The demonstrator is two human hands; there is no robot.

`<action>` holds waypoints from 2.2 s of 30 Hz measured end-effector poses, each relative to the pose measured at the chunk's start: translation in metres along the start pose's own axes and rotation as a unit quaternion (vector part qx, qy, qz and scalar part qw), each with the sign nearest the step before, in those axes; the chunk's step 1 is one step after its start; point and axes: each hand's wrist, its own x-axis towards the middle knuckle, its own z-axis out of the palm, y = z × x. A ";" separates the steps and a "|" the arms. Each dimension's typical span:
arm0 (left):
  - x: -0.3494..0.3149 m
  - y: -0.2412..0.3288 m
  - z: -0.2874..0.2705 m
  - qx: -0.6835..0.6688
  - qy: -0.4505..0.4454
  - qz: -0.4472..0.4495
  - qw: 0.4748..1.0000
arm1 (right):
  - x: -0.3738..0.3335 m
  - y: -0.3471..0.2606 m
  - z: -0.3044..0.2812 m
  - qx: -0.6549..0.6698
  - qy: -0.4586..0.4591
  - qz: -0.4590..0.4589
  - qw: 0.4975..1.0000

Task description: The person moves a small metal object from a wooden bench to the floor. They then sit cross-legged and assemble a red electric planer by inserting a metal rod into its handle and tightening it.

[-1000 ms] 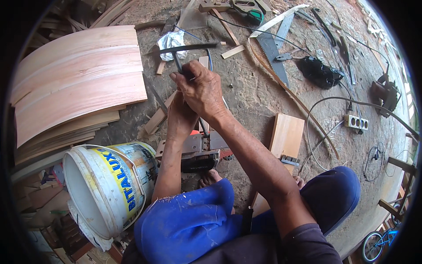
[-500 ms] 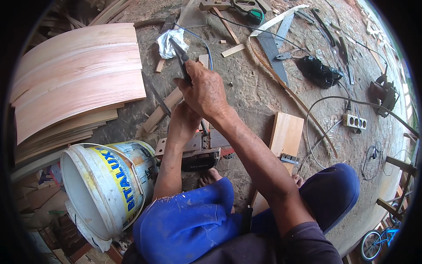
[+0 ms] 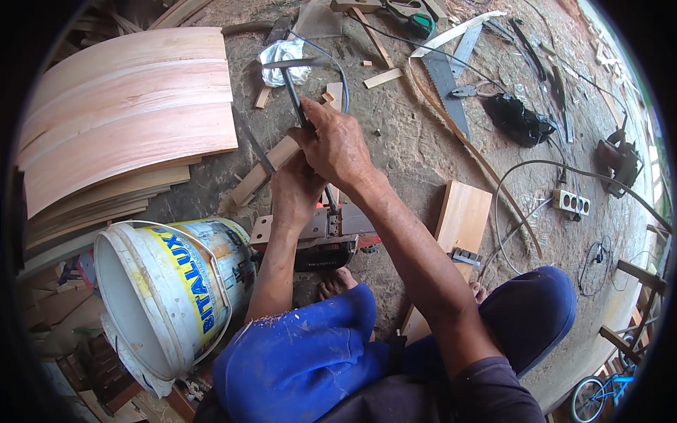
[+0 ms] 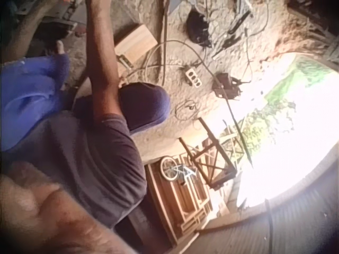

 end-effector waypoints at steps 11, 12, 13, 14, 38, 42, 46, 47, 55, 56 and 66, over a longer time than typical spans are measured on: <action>-0.007 -0.007 -0.013 -0.139 -0.060 -0.007 0.989 | 0.004 -0.005 -0.012 -0.016 -0.055 0.013 0.998; -0.008 -0.006 -0.010 -0.117 -0.049 -0.021 0.992 | 0.003 -0.006 -0.013 -0.020 -0.048 0.025 0.998; -0.008 -0.005 -0.006 -0.102 -0.029 -0.017 0.994 | 0.003 -0.006 -0.014 -0.020 -0.038 0.014 0.999; -0.007 -0.004 -0.002 -0.073 -0.006 -0.003 0.997 | 0.002 -0.006 -0.015 0.007 -0.044 0.045 0.998; -0.012 -0.010 0.004 -0.094 -0.055 0.025 0.994 | 0.004 -0.006 -0.015 -0.017 -0.061 0.004 0.998; -0.013 -0.009 0.006 -0.088 0.022 0.097 0.991 | 0.004 -0.009 -0.016 0.135 -0.022 0.052 0.989; -0.013 -0.011 0.001 -0.242 -0.057 0.035 0.968 | 0.004 -0.010 -0.014 0.188 -0.023 0.046 0.981; -0.013 -0.011 -0.001 -0.212 -0.057 0.037 0.975 | 0.004 -0.011 -0.014 0.166 -0.029 0.050 0.984; -0.016 -0.012 0.004 -0.203 -0.042 0.067 0.976 | 0.004 -0.017 -0.017 0.091 0.009 -0.034 0.995; -0.016 -0.011 0.004 -0.194 -0.040 0.076 0.977 | 0.003 -0.019 -0.015 0.142 0.016 -0.032 0.989; -0.018 0.000 -0.012 -0.084 -0.119 0.029 0.989 | 0.006 -0.024 -0.025 0.142 -0.006 0.018 0.990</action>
